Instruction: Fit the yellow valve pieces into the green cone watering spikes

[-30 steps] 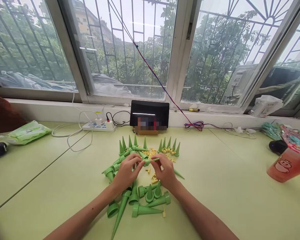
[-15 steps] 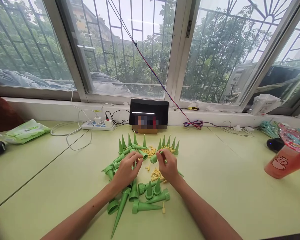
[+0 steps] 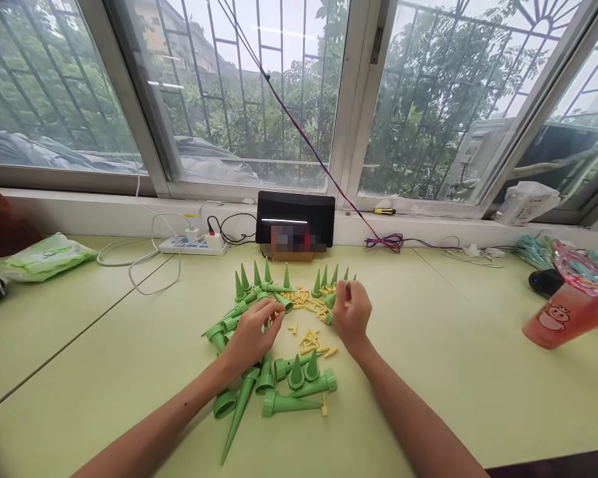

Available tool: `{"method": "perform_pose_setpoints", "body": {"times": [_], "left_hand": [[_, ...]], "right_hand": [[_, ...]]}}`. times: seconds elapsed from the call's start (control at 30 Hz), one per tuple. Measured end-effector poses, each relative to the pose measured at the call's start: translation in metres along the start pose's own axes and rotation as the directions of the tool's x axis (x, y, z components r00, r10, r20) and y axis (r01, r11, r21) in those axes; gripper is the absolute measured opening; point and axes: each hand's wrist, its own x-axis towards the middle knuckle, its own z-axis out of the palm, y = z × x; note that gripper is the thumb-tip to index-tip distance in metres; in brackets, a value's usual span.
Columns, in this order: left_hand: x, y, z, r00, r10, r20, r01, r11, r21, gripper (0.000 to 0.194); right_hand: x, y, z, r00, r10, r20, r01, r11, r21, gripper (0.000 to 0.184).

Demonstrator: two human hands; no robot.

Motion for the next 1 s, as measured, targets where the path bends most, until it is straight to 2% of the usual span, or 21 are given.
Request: {"method": "perform_pose_setpoints", "body": {"times": [0.23, 0.5, 0.73, 1.0], "left_hand": [[0.001, 0.003, 0.000, 1.000, 0.009, -0.009, -0.009, 1.000, 0.008, 0.012], [0.002, 0.005, -0.001, 0.999, 0.031, -0.025, -0.030, 0.999, 0.019, 0.013], [0.001, 0.004, -0.001, 1.000, 0.024, 0.001, -0.024, 1.000, 0.017, 0.015], [0.000, 0.003, 0.000, 1.000, 0.029, 0.013, -0.029, 0.999, 0.019, 0.015]], "right_hand": [[0.011, 0.018, -0.001, 0.997, -0.008, -0.081, 0.000, 0.996, -0.094, 0.034], [0.020, 0.036, -0.002, 0.998, 0.040, -0.052, -0.050, 0.978, -0.205, 0.036], [0.020, 0.048, -0.001, 0.998, 0.053, 0.023, -0.045, 0.965, -0.257, 0.039], [0.020, 0.048, -0.001, 0.998, 0.067, 0.002, -0.064, 0.960, -0.272, 0.040]]}}
